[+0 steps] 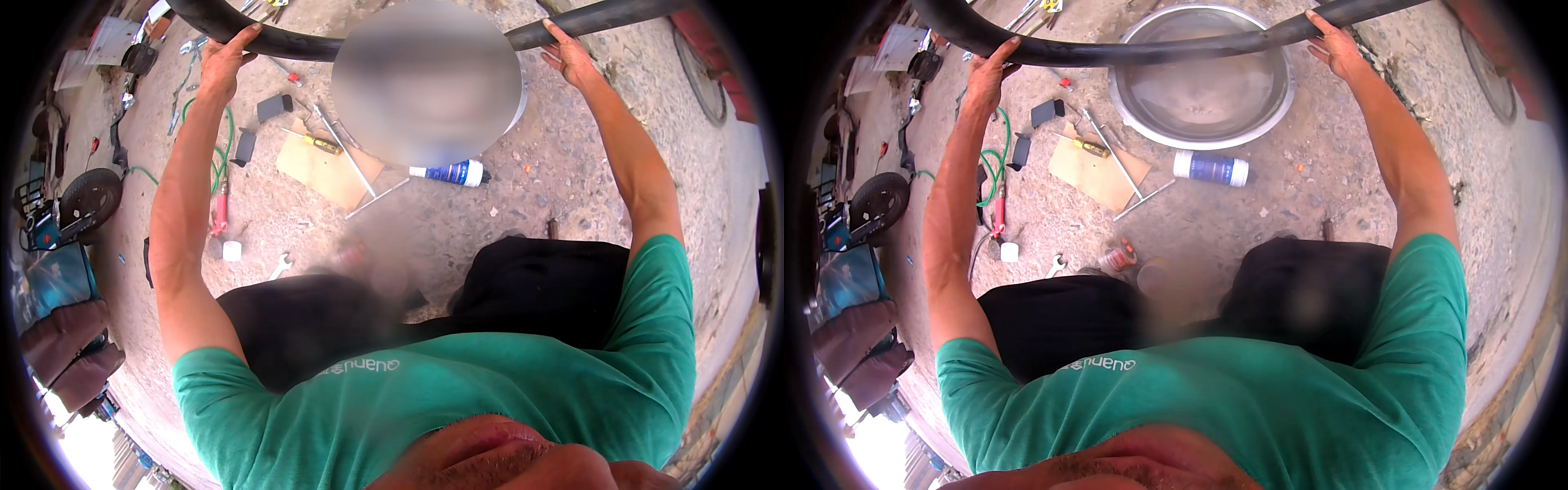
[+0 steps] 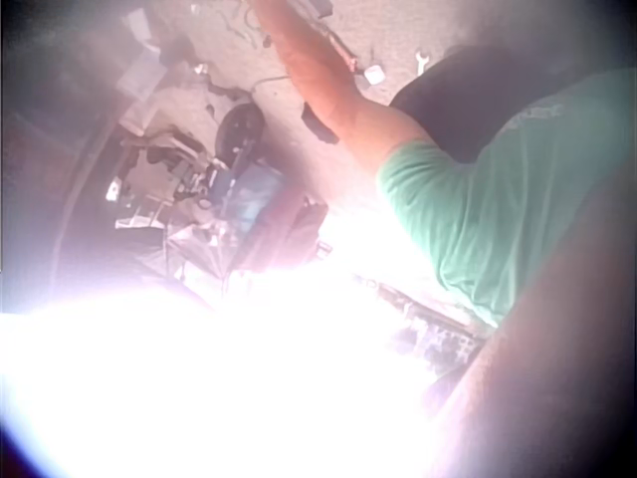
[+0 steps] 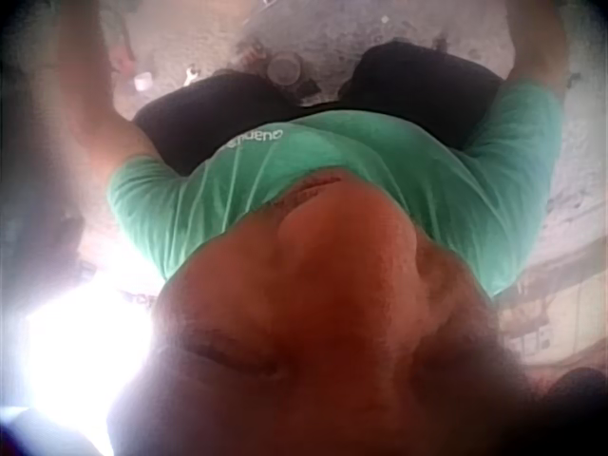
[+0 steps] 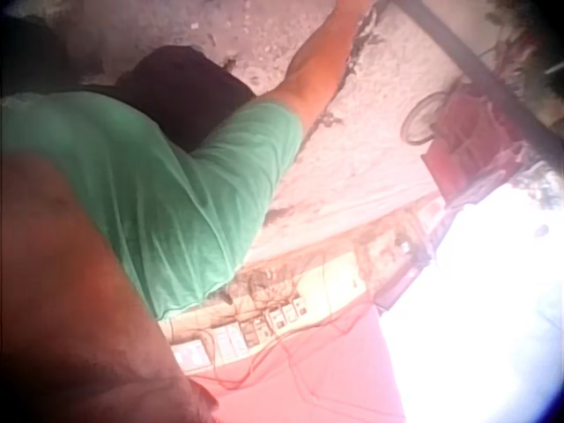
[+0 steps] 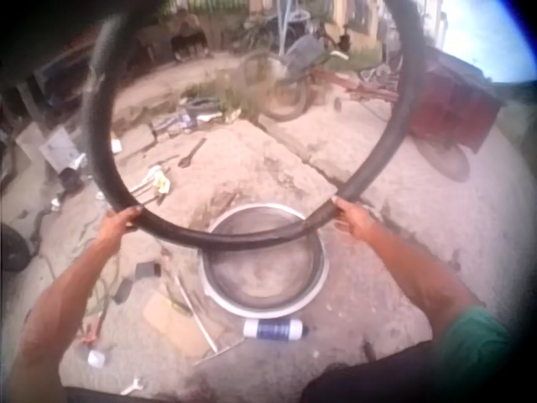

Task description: The person removes an inner tube from a bicycle wheel using a tool, then places the tube into a basin of water and squeezes it to find a leak.

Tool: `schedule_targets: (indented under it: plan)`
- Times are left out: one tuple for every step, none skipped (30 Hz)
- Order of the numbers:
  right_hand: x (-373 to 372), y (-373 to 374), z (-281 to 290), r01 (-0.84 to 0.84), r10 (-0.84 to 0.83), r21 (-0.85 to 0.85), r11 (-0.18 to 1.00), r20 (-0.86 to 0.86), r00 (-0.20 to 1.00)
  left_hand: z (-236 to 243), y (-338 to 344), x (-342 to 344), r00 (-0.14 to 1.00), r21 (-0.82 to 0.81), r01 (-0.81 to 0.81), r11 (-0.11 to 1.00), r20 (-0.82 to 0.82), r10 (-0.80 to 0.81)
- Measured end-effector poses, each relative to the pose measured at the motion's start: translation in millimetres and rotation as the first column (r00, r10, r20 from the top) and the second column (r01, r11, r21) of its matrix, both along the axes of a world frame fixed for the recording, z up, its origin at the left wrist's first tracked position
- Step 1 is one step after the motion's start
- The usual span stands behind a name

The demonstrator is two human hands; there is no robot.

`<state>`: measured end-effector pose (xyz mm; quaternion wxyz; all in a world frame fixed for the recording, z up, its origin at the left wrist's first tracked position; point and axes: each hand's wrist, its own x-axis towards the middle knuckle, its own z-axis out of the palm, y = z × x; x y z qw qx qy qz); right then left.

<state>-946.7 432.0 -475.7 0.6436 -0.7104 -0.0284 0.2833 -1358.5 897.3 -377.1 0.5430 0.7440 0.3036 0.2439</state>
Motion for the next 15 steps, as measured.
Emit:
schedule_targets:
  plan:
    - [8,-2,4,0.053,-0.052,0.036,0.998,-0.021,0.998,2,2,-2,1.000,0.005,0.004,1.000,-0.007,-0.004]
    - [18,-6,8,0.064,-0.063,0.069,0.996,-0.011,0.998,5,4,-3,1.000,0.010,0.008,1.000,-0.015,-0.008]
    - [33,-16,12,0.080,-0.081,0.099,0.992,0.002,0.997,7,4,-2,1.000,0.014,0.008,1.000,0.000,-0.008]
    - [48,-27,18,0.098,-0.100,0.129,0.987,0.016,0.995,8,3,1,1.000,0.017,0.009,1.000,0.017,-0.009]
    - [72,-44,24,0.185,-0.185,0.099,0.978,-0.005,0.983,9,2,9,0.999,0.016,0.021,1.000,0.042,-0.021]
    - [60,-32,30,0.201,-0.201,0.107,0.974,-0.014,0.980,10,6,1,1.000,0.050,0.011,0.999,0.027,-0.012]
    - [31,-14,48,0.208,-0.206,0.118,0.971,-0.029,0.978,14,11,-14,1.000,0.089,-0.008,0.996,0.007,0.007]
    - [12,-9,72,0.230,-0.229,0.123,0.965,-0.028,0.973,16,14,-19,1.000,0.119,-0.010,0.993,0.001,0.010]
    - [8,-18,93,0.200,-0.216,0.146,0.969,0.109,0.970,18,15,-14,1.000,0.130,0.006,0.991,0.008,-0.008]
    - [6,-22,107,0.162,-0.199,0.165,0.973,0.239,0.950,20,17,-11,1.000,0.144,0.020,0.989,0.009,-0.021]
    - [6,-25,117,0.123,-0.182,0.177,0.976,0.364,0.913,20,19,-7,0.999,0.158,0.033,0.987,0.010,-0.035]
    - [17,-29,123,0.155,-0.234,0.238,0.959,0.350,0.907,21,24,-4,0.999,0.172,0.039,0.984,0.011,-0.042]
    - [34,-34,125,0.186,-0.284,0.297,0.936,0.333,0.899,23,29,-2,0.999,0.187,0.044,0.981,0.012,-0.047]
    - [37,-33,129,0.215,-0.331,0.354,0.910,0.310,0.891,26,28,0,0.999,0.201,0.047,0.978,0.009,-0.050]
    - [37,-31,130,0.219,-0.328,0.317,0.923,0.350,0.878,28,26,1,0.999,0.227,0.049,0.973,-0.004,-0.049]
